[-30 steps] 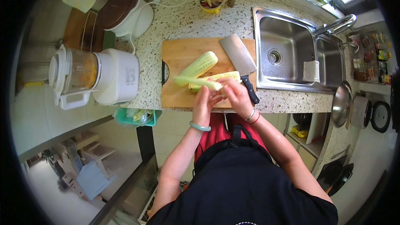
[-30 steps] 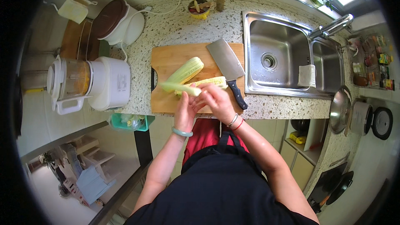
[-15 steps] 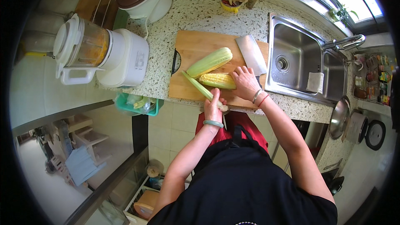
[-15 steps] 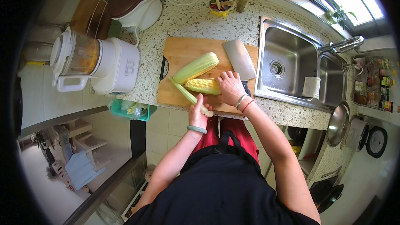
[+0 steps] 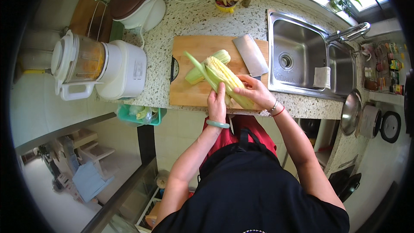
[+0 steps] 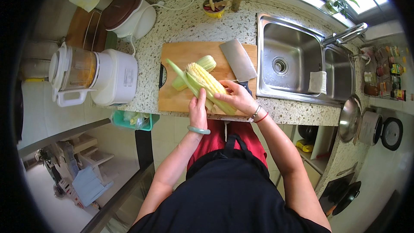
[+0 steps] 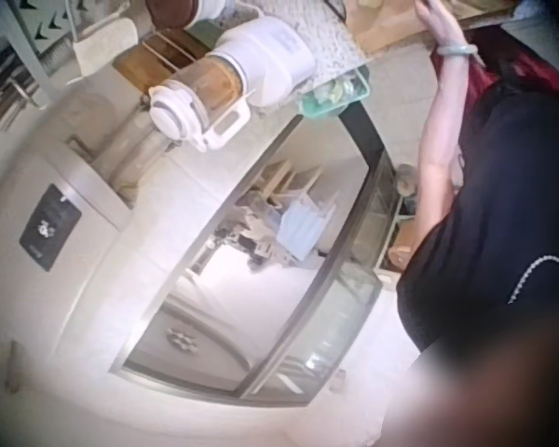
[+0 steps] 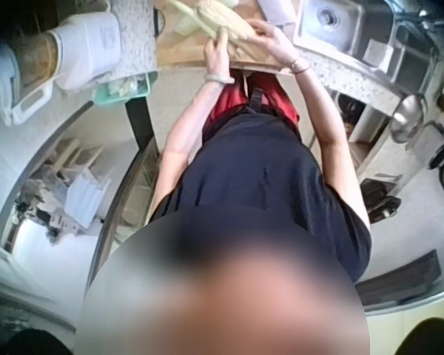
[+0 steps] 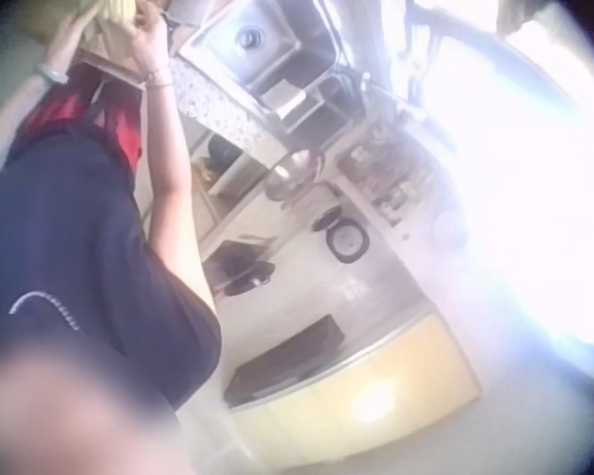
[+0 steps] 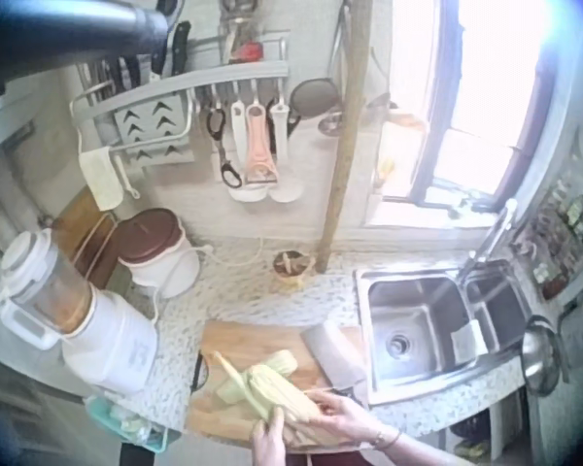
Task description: The person prepares corn for cooking by first adding salt to a wok on the stove. They then unwrap two ears of corn, remove the husks and silk, and cut the ends off using a cleaver. Finally, the person washes the corn under running water and places the two prepared ears into the wok.
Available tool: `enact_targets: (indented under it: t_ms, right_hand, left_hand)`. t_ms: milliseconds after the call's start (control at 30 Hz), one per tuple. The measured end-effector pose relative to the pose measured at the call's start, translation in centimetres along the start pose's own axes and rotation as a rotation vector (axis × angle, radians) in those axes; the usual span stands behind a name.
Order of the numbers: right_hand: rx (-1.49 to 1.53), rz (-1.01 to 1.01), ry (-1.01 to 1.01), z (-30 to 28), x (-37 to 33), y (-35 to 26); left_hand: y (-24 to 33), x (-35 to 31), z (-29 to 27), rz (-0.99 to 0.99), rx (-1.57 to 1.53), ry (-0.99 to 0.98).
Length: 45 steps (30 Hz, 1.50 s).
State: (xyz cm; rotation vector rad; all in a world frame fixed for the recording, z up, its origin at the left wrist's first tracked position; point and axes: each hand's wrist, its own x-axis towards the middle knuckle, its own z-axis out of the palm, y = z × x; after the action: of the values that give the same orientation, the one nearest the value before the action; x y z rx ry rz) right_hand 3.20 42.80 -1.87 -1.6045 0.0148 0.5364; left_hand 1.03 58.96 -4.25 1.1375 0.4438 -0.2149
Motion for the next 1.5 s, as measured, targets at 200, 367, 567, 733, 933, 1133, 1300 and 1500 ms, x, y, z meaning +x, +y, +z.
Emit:
enact_targets:
  t_ms: [200,367,567,733,933,1133,1300,1500]
  right_hand:
    - [0.279,0.058,0.156,0.0,0.1,0.3]
    - [0.587,0.081,0.334,0.3,0.8,2.5]
    - [0.537,0.005,0.446,0.5,0.7,3.2]
    - [0.722,0.025,0.355,-0.2,0.5,3.4]
    - [0.964,0.000,0.091,-0.9,0.0,2.5]
    - [1.056,0.080,0.184,-0.9,0.4,3.2]
    - [0.880,0.142,0.327,-0.2,0.8,2.9]
    - [0.757,0.090,0.348,1.3,0.7,4.2]
  left_hand:
    - [0.3,2.6,1.3,-0.022,0.136,0.015]
    - [-0.2,1.4,3.1,0.191,0.187,-0.110]
    - [-0.9,1.5,2.9,0.134,0.302,-0.179]
    - [-0.7,1.8,2.4,-0.046,0.157,-0.152]
    - [0.4,2.1,2.2,-0.077,0.063,-0.164]
    - [-0.6,2.6,1.5,-0.054,0.105,-0.161]
    - [-0.2,2.3,2.5,-0.047,0.260,-0.160]
    - [-1.3,3.2,1.2,0.008,0.334,-0.165]
